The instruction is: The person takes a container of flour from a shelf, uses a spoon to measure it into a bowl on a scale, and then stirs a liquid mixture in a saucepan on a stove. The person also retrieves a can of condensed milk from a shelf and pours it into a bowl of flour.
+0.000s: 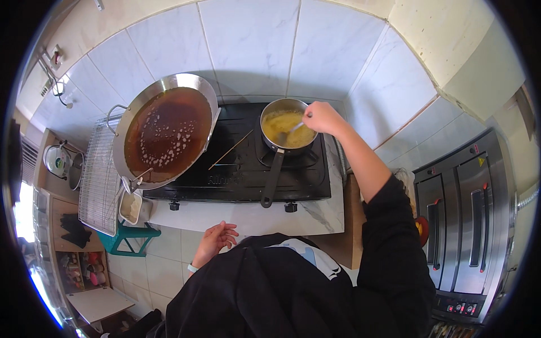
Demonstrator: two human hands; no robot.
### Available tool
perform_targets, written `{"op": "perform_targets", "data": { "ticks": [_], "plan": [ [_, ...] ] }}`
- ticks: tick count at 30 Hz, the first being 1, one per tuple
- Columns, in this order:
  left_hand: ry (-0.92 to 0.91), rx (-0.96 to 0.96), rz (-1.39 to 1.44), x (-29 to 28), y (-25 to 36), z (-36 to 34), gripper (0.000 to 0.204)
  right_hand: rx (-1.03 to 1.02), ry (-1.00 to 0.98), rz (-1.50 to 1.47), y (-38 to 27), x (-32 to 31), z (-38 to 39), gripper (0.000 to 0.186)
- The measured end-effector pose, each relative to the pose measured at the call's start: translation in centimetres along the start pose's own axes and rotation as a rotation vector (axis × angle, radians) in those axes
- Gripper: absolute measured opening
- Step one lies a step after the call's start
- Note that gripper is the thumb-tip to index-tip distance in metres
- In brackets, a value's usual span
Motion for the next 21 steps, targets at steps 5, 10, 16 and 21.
{"op": "perform_targets", "data": {
  "ticks": [5,10,16,21],
  "plan": [
    [0.080,0.047,0.054,-1.4,0.3,0.7,0.041,0.131,0.113,0.162,0.9,-2.0,-0.1,0.021],
    [0.101,0.115,-0.048,-0.7,1.5,0.9,0.040,0.001,0.035,0.010,-0.4,-0.4,0.1,0.019],
    [0.151,0.120,-0.017,-1.0,1.5,1.0,0.040,0.045,0.223,0.063,0.2,-1.8,-0.5,0.019],
    [0.158,0.131,-0.044,-2.0,1.0,1.2,0.040,0.089,0.102,0.073,0.2,-1.7,0.5,0.019]
  ]
}}
Point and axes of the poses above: each hand's wrist, its own z-axis away from the middle knuckle, its own x-axis out of the palm, y = z × x, the point moved 6 cm from there along -z, towards the middle knuckle, and after that the axes turned 1 degree about z, right-handed, at the moved point
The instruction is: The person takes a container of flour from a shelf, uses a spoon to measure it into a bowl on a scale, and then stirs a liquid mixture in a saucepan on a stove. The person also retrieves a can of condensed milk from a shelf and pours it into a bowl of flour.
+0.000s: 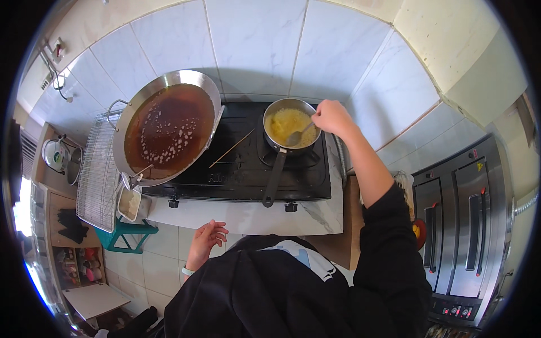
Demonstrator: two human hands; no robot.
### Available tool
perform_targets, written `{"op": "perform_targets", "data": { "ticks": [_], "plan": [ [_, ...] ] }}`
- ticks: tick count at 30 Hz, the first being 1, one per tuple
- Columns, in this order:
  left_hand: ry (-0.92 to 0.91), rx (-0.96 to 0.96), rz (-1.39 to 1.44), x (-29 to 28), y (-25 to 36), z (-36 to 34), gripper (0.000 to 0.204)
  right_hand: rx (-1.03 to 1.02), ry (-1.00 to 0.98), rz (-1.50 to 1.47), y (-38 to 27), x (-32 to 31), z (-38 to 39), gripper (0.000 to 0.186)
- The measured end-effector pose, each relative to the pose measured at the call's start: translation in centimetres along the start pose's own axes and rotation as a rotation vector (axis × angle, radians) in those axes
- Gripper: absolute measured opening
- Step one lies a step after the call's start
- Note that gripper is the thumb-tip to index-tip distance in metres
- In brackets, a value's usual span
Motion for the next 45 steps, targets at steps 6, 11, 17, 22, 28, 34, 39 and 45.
{"op": "perform_targets", "data": {
  "ticks": [6,11,17,22,28,34,39,45],
  "plan": [
    [0.031,0.033,-0.027,0.6,0.6,-0.2,0.038,-0.030,0.109,-0.055,0.1,0.6,-0.1,0.019],
    [0.016,0.029,-0.033,0.7,0.3,-0.4,0.037,0.050,0.114,0.096,1.7,-0.2,-0.5,0.019],
    [0.013,0.047,-0.058,1.0,0.4,-0.3,0.036,-0.031,-0.006,-0.015,-0.6,0.5,0.3,0.018],
    [0.075,0.042,-0.071,0.3,0.2,-0.3,0.035,0.020,0.097,0.001,1.7,0.7,-0.3,0.020],
    [0.122,0.066,-0.073,-1.0,0.0,0.1,0.035,0.001,-0.001,0.028,0.7,0.2,0.2,0.019],
    [0.131,0.104,-0.071,-1.7,0.5,0.3,0.035,-0.069,0.046,-0.049,0.1,0.6,0.6,0.019],
    [0.178,0.097,-0.042,-2.8,-0.2,0.3,0.036,0.033,0.095,0.118,1.1,-0.3,0.2,0.020],
    [0.185,0.081,-0.116,-4.0,0.1,1.0,0.036,0.023,-0.055,0.001,-0.5,0.4,0.8,0.020]
  ]
}}
Point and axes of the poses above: each hand's wrist, its own z-axis away from the middle knuckle, its own x-axis out of the palm, y = z × x, the point moved 6 cm from there along -z, towards the middle knuckle, and after that the axes turned 1 degree about z, right-handed, at the moved point
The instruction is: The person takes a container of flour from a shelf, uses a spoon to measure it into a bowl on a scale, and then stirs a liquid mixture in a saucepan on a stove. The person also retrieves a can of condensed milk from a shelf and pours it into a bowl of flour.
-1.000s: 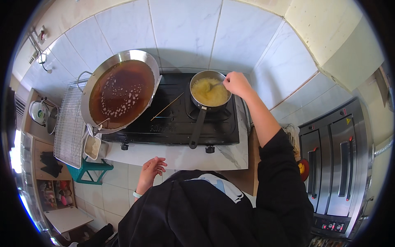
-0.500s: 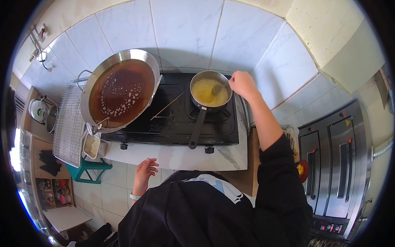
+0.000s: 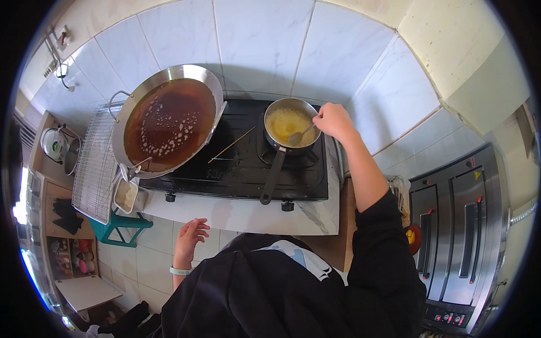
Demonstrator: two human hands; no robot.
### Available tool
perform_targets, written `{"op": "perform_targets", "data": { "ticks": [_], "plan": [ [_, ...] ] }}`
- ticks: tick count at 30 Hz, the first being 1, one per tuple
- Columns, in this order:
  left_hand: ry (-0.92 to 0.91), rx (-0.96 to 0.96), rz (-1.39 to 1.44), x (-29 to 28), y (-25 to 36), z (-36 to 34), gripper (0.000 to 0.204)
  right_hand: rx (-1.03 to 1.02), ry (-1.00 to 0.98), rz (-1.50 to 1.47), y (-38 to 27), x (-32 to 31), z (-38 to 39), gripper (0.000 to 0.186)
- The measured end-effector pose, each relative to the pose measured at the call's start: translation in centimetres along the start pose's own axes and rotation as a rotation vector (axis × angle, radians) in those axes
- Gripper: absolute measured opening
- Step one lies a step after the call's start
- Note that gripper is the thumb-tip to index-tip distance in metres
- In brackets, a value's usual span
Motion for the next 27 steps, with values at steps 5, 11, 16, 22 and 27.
{"op": "perform_targets", "data": {
  "ticks": [5,11,16,22,27],
  "plan": [
    [0.083,0.049,0.047,-1.0,0.4,-0.1,0.037,-0.034,0.179,-0.059,0.3,0.4,-0.5,0.020],
    [0.108,0.048,0.016,-1.8,0.2,0.0,0.037,0.079,0.183,0.173,1.0,-0.7,-0.6,0.020],
    [0.105,0.076,0.061,-1.3,0.3,-0.1,0.037,-0.005,0.130,-0.011,-0.7,0.2,0.1,0.019],
    [0.129,0.044,0.086,-1.9,-0.1,-0.7,0.034,0.019,0.188,0.018,-0.1,0.1,-0.2,0.019],
    [0.115,0.049,0.060,-2.1,0.6,-0.6,0.034,0.062,0.046,0.035,-0.4,0.1,0.1,0.018]
  ]
}}
Point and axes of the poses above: each hand's wrist, its own z-axis away from the middle knuckle, its own x-axis out of the palm, y = z × x, the point moved 6 cm from there along -z, towards the middle knuckle, and after that the axes turned 1 degree about z, right-handed, at the moved point
